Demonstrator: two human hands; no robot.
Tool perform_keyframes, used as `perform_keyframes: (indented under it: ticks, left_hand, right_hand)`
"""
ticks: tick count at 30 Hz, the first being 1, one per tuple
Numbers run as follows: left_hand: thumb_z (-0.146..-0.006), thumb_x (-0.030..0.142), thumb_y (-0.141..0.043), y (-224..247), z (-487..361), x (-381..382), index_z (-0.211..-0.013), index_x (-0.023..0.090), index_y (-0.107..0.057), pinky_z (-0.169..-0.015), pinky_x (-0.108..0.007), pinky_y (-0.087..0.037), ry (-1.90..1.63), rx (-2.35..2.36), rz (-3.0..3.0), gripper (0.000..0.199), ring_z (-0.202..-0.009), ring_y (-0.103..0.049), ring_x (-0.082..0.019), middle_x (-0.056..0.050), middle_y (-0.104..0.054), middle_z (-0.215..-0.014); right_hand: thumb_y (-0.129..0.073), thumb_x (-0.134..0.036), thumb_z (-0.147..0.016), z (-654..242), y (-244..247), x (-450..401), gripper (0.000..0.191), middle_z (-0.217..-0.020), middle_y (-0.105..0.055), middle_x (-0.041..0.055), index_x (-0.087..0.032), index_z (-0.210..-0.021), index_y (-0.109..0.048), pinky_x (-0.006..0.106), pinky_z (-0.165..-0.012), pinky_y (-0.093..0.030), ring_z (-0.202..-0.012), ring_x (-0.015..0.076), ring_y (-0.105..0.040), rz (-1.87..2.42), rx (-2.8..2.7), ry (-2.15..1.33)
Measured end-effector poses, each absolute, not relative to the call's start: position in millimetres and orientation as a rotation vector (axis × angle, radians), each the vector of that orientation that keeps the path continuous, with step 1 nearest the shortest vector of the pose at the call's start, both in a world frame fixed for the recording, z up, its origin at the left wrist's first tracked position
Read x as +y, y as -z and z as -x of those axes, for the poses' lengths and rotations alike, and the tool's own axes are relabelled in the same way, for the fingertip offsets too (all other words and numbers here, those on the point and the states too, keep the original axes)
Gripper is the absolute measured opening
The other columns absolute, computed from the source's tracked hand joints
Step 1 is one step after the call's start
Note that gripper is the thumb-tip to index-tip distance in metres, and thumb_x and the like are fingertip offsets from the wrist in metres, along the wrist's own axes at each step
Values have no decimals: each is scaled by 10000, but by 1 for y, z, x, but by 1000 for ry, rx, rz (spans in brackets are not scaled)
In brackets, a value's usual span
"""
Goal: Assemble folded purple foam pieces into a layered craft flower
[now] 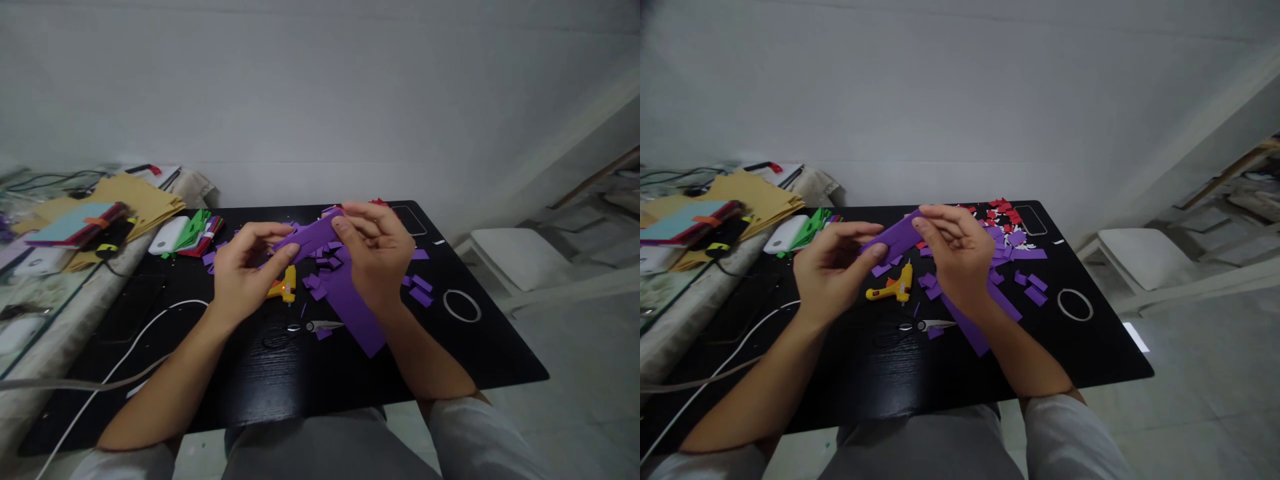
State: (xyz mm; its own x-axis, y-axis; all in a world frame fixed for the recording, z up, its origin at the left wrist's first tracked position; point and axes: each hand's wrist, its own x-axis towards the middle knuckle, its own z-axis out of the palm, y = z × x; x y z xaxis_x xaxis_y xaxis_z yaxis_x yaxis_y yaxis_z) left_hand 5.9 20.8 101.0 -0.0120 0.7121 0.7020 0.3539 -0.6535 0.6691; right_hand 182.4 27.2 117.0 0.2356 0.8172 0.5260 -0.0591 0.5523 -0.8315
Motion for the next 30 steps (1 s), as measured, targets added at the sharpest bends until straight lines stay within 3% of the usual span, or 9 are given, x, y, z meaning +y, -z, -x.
perform_keyframes:
  ticks: [9, 17, 24, 30]
  left_hand:
    - [-866, 281, -833, -104, -8, 21, -928, 215, -716, -706, -250, -634, -1836, 1153, -1825, 148, -740, -751, -121, 16, -765, -838]
    - [-895, 270, -809, -106, -9, 22, -1027, 221, -758, -749, -249, -643, -1826, 1139, -1796, 150, -821, -786, -136, -24, -806, -970]
    - [-852, 298, -849, -108, -10, 23, -1091, 219, -760, -664, -236, -632, -1728, 1058, -1669, 267, -729, -777, -141, -6, -813, -835]
    - [-885, 290, -804, -103, -9, 27, -876, 200, -781, -637, -277, -654, -1595, 1096, -1658, 93, -645, -775, -163, -12, -804, -746]
  right_hand:
    - [-755, -390, -942, -188, -111, 34, 300, -1023, -843, 25, -264, -1209, -703, 407, -956, -689, -1053, 235, -809, 807, -1183, -717]
    - [-746, -394, -945, -187, -110, 36, 308, -1020, -842, 25, -264, -1223, -711, 406, -937, -694, -989, 224, -819, 827, -1186, -726]
    - [-796, -373, -891, -186, -112, 36, 276, -976, -845, 18, -250, -1132, -739, 395, -901, -703, -922, 217, -825, 791, -1090, -779]
    - [-759, -385, -928, -189, -109, 40, 301, -1036, -841, 44, -248, -1195, -741, 418, -944, -685, -999, 235, -816, 795, -1139, -750]
